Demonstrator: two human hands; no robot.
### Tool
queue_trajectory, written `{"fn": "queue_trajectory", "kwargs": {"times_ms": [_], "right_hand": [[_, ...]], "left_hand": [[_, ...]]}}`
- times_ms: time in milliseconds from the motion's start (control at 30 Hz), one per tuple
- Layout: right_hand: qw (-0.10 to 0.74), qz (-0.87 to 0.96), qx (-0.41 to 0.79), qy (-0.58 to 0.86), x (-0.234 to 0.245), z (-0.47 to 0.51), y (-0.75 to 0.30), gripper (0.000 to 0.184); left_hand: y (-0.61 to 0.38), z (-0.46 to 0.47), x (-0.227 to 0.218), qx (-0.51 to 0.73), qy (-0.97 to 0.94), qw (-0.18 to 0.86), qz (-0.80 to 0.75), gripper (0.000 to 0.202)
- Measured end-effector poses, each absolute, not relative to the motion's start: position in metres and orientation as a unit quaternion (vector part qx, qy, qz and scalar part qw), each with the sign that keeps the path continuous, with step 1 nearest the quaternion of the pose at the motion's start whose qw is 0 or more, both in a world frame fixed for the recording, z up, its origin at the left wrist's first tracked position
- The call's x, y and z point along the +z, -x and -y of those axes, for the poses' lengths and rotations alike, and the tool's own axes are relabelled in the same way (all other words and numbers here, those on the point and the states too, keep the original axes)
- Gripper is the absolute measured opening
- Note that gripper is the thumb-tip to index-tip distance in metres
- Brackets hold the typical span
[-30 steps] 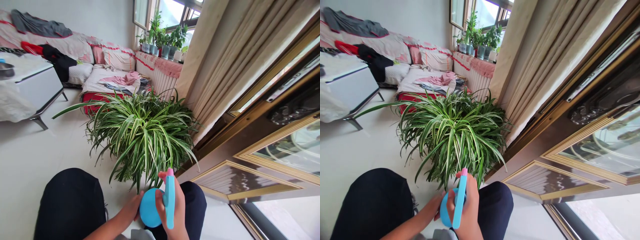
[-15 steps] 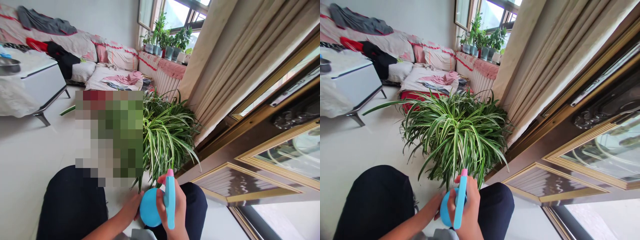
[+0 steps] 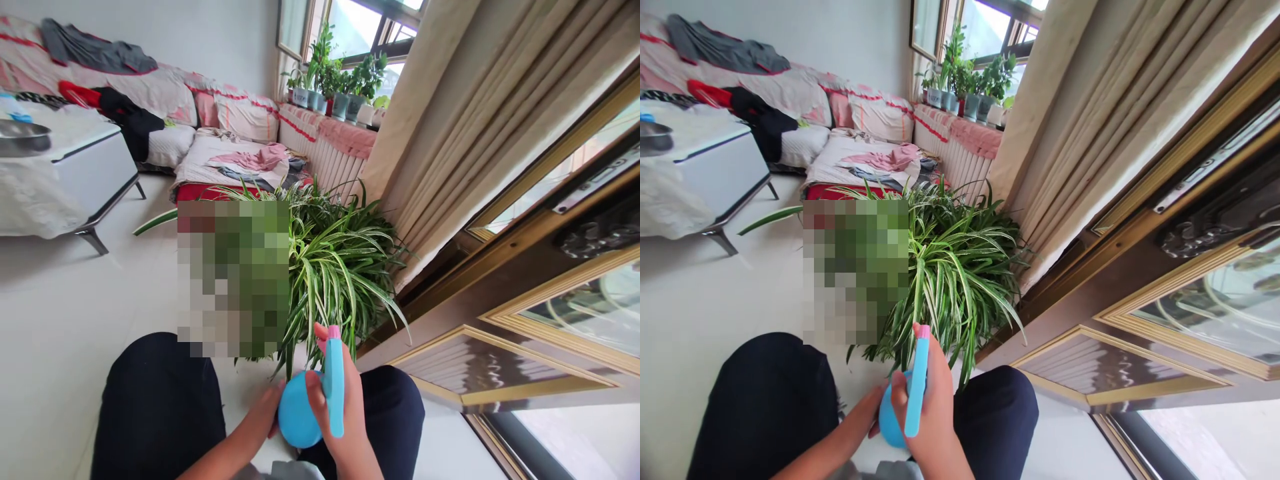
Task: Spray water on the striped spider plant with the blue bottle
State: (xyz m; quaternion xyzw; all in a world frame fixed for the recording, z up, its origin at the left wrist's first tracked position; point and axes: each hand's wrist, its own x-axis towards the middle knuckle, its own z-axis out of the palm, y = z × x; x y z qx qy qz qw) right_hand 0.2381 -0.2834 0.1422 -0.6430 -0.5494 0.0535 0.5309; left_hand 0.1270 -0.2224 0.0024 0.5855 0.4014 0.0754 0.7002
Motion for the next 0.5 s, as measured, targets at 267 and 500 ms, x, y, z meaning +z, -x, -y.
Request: {"fn": "queue_trajectory", "kwargs": {"times_ms": [267,500], "right_hand": [[0.548,0.536,0.036,0.641,0.153,0.275,-0.228,0.033],[0.539,0.537,0.036,0.648,0.154,0.274,-0.222,0.022]], "left_hand": [[-0.11,0.215,0.027,0.116,-0.549,0.712,-0.421,0.077],[-0.107,0.216,0.031,0.109,-0.546,0.705,-0.439,0.074]]}}
